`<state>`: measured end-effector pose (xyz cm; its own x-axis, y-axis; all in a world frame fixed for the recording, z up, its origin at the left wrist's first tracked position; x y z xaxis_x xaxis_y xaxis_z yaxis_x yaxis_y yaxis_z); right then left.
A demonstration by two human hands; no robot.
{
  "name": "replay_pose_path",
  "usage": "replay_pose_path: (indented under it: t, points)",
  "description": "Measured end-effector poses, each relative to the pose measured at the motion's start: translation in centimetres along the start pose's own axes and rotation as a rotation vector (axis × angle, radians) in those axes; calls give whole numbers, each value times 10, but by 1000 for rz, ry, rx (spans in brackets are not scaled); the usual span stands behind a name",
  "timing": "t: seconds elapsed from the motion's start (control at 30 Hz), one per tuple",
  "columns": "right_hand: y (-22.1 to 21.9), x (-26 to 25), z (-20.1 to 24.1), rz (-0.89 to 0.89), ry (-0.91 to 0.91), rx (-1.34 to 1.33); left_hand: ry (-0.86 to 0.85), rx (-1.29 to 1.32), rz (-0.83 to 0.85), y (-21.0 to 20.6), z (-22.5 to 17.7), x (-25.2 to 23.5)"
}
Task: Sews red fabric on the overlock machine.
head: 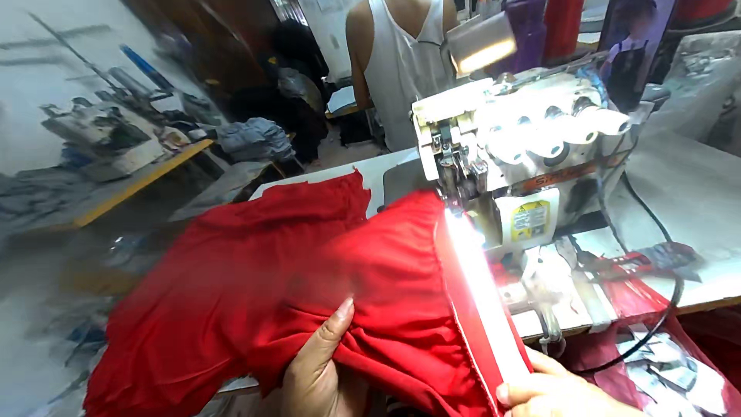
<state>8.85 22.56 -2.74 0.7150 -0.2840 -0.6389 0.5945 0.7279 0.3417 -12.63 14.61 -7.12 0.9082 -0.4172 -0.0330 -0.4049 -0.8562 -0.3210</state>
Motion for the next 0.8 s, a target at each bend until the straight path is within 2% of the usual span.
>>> replay_pose_path:
  t: [0.2,0.37,0.43,0.53,0.6,0.63,0.67,0.7,0.73,0.8]
  points:
    - [10,-27,-30,-43,24,87,-43,-67,18,-5,5,-37]
    - [15,-45,-61,-144,131,139,-62,-88,-5,-1,6,-59]
    - [19,-54,-73,-194,116,118,-50,-138,50,-1,5,-68]
    - [24,-66,-83,-237,54,58,24,-496,361,8,-1,-76]
    - [27,-71,-87,-259,34,61,-6,-942,747,1,-11,-62]
    - [27,-74,-88,-265,26,63,-116,-1095,959,-13,-18,-49]
    - [28,-75,-90,-265,17,59,-334,-1170,1070,-31,-30,-34]
    - [28,-76,-92,-265,10,51,-589,-1186,1077,-50,-46,-20]
    - [28,-77,-92,-268,9,48,-796,-1174,1010,-67,-60,-11]
    - [29,-78,-93,-273,14,73,-1075,-1196,829,-100,-71,-2]
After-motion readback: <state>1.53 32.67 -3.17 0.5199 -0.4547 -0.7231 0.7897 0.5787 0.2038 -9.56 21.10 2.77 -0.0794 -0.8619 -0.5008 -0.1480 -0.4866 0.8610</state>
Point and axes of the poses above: each hand's wrist, its own x-axis away from the middle knuckle, its own y-axis out of the back of the hand, z = x × y, the point moved 8 cm from there along -x, towards the middle knuckle, and after that the axes turned 14 degrees about -x, right-handed, at the moved point
